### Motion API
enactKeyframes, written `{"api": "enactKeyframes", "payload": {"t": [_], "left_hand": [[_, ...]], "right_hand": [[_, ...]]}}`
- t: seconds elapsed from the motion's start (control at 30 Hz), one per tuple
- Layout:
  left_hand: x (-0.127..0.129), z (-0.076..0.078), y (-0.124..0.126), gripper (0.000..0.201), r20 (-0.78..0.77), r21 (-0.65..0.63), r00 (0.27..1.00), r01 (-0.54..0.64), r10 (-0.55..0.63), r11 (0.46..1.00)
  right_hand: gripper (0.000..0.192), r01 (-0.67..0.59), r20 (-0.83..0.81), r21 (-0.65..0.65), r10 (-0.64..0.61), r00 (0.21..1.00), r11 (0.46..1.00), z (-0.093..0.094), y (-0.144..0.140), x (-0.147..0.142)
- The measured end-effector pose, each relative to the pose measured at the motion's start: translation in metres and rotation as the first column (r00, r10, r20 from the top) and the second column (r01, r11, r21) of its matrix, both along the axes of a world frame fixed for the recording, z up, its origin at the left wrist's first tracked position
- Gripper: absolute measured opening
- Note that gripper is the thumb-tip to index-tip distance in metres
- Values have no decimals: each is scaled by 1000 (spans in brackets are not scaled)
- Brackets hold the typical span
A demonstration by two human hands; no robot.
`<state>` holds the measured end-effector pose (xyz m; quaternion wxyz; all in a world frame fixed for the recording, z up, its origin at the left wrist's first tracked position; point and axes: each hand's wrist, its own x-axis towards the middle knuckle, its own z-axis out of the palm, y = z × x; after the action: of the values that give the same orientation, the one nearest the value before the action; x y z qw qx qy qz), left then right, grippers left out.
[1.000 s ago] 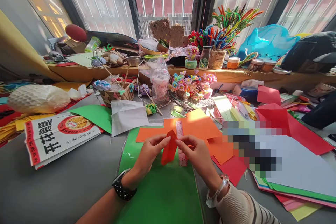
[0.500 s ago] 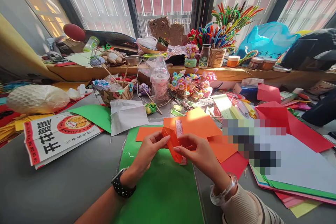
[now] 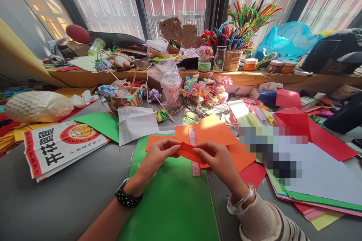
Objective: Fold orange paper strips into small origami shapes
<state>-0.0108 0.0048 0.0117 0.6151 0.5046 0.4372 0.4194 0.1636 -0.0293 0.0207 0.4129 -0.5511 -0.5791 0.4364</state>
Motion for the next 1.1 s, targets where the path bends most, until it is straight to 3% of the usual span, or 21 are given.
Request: {"api": "enactKeyframes", "payload": {"t": [0.2,0.4,0.7,1.1], "left_hand": [[6,-3,-5,22,-34,63,998,54,-52,997],[6,-4,-6,21,-82,91,993,95,-88,991],[8,-2,-6,28,-14,32,993,114,-114,993],[8,-5,-6,25,-59,55,995,87,-84,995]], "right_hand": [[35,-66,-130,-58,59,990,996,-2,2,-7],[28,-76,-134,-92,63,989,993,-3,1,-7],[27,-43,-86,-79,36,996,996,-5,0,-7],[23,-16,89,70,10,996,997,-6,0,-9]]}}
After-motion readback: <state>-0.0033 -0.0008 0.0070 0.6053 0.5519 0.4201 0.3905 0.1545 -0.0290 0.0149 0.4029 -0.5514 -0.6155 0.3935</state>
